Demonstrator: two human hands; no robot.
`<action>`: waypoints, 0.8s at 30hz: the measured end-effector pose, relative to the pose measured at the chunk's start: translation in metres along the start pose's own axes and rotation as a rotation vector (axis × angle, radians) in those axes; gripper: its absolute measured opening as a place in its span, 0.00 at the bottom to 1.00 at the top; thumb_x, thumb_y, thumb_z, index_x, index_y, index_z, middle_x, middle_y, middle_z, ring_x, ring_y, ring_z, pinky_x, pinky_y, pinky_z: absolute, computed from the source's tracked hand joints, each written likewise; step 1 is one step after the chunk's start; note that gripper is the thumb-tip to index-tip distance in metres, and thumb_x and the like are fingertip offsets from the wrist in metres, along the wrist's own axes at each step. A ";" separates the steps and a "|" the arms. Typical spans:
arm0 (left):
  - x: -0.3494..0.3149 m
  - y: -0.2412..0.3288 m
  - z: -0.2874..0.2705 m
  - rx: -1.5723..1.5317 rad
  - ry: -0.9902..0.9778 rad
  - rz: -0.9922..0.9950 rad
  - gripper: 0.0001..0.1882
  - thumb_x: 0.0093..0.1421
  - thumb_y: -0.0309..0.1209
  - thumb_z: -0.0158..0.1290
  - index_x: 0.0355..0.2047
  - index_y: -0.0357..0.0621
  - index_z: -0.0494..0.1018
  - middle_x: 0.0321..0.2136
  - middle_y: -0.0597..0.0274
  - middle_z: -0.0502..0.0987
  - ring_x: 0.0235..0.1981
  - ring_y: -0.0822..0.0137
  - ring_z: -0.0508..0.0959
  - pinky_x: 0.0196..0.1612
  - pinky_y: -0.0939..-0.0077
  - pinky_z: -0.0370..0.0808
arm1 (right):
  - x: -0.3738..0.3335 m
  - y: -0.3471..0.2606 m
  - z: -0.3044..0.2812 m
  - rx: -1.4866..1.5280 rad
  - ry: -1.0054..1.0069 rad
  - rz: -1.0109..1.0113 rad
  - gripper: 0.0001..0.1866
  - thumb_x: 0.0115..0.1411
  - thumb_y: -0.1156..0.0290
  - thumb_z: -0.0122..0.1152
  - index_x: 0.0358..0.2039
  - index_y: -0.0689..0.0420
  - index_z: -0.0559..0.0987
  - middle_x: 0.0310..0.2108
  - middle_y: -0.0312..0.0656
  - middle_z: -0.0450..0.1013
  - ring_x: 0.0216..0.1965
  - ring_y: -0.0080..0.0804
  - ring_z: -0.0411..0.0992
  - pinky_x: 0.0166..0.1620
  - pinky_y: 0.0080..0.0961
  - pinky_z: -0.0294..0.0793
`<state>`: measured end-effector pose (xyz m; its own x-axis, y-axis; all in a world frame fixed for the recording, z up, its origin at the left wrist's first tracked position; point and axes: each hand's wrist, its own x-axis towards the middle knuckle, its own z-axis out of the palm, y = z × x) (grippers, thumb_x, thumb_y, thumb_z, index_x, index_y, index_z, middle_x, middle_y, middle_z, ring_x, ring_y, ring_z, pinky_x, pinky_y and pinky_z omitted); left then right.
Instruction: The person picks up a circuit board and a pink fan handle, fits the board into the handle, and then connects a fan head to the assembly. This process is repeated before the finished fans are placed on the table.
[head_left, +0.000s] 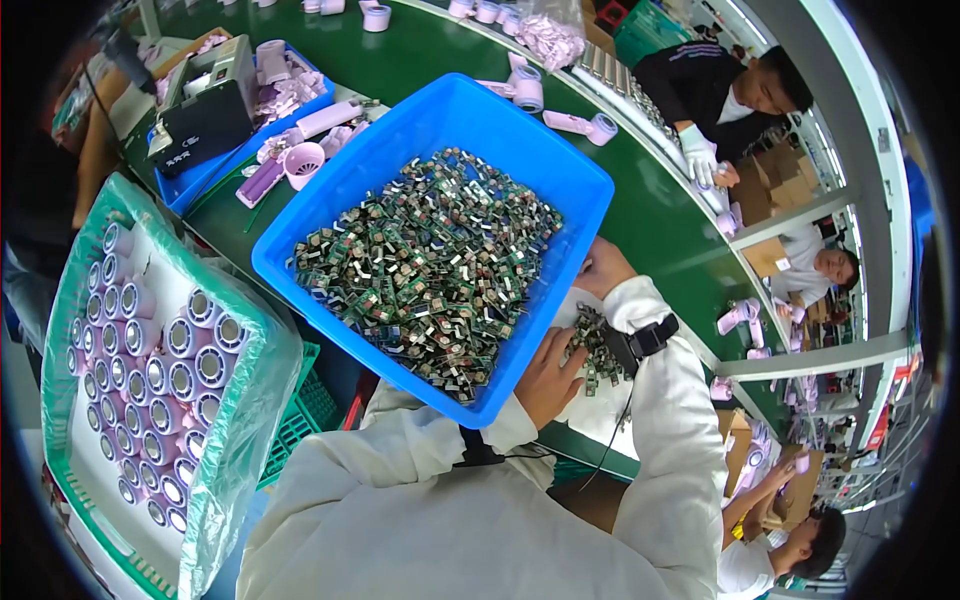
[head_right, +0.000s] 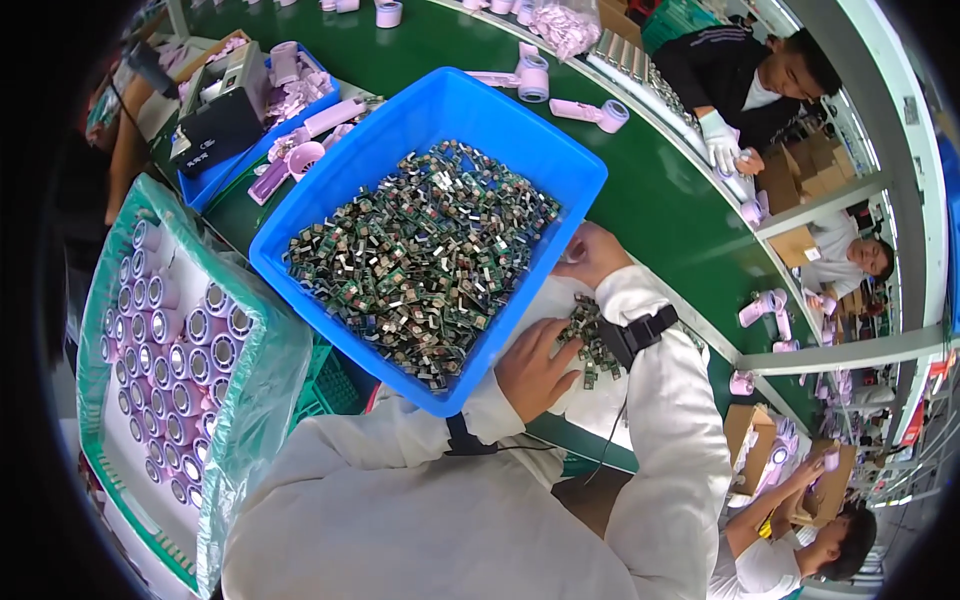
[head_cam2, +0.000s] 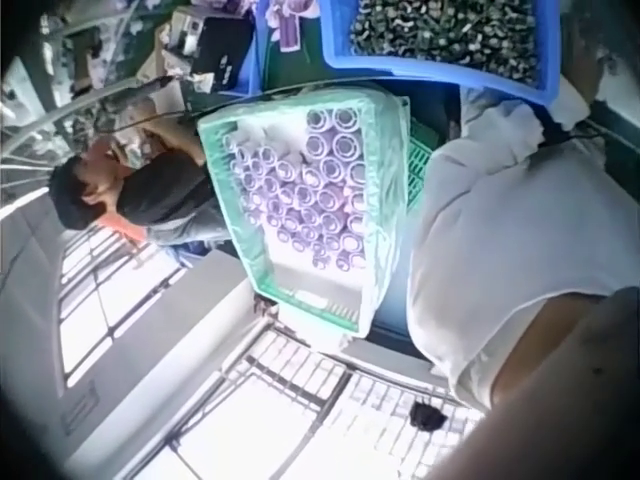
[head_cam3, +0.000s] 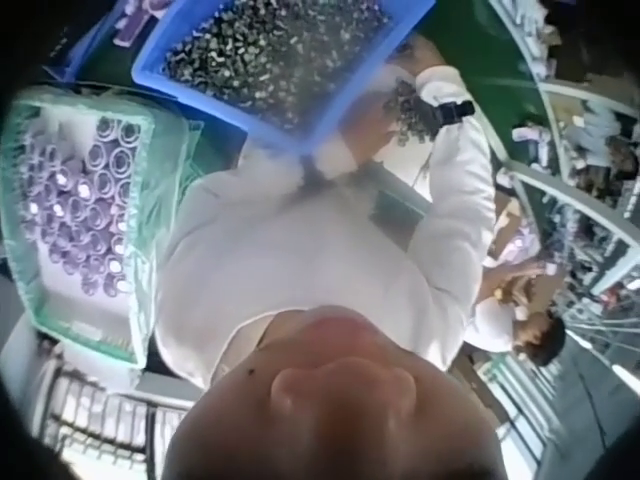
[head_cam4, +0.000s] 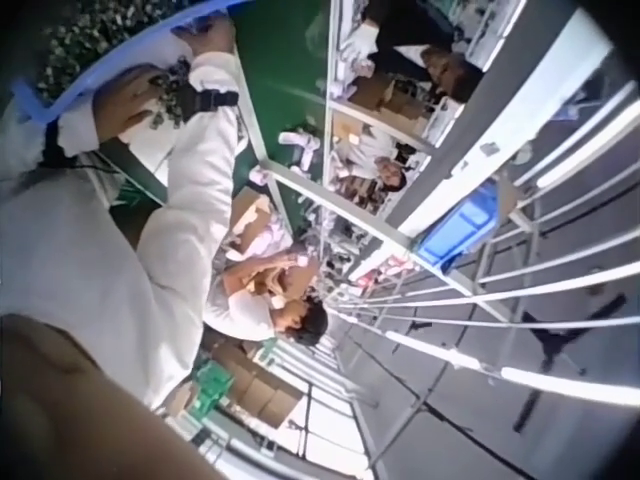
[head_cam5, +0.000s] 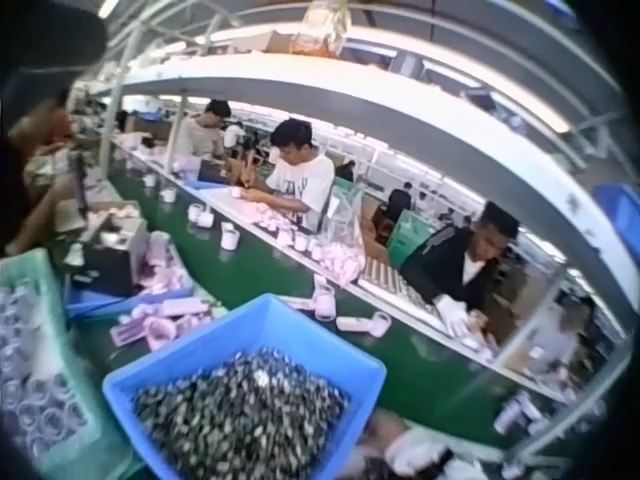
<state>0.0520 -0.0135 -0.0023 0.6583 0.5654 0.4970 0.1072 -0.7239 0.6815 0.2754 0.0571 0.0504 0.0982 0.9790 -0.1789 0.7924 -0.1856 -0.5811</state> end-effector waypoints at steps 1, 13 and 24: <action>0.000 0.000 0.001 0.010 0.008 0.001 0.25 0.53 0.35 0.62 0.51 0.43 0.71 0.55 0.48 0.66 0.58 0.49 0.67 0.61 0.57 0.66 | -0.002 -0.004 0.002 0.041 0.050 -0.041 0.26 0.49 0.70 0.76 0.49 0.58 0.78 0.36 0.40 0.79 0.35 0.30 0.77 0.41 0.29 0.78; -0.019 0.006 0.064 0.219 -0.012 -0.079 0.25 0.55 0.41 0.59 0.51 0.45 0.72 0.56 0.50 0.66 0.60 0.47 0.65 0.60 0.49 0.66 | -0.050 -0.071 -0.097 -0.084 0.244 0.028 0.19 0.51 0.79 0.73 0.43 0.57 0.78 0.36 0.31 0.76 0.35 0.17 0.73 0.37 0.16 0.73; -0.039 -0.028 0.103 0.202 -0.090 0.248 0.12 0.57 0.36 0.55 0.39 0.45 0.75 0.43 0.52 0.72 0.46 0.48 0.71 0.45 0.50 0.72 | 0.155 -0.292 -0.026 -0.167 -0.285 -0.480 0.16 0.54 0.71 0.72 0.43 0.58 0.79 0.39 0.36 0.77 0.42 0.24 0.74 0.47 0.22 0.74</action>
<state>0.1003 -0.0561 -0.0957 0.7450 0.3310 0.5791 0.0748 -0.9042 0.4205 0.0749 0.2651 0.2133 -0.4435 0.8842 -0.1466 0.7944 0.3121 -0.5211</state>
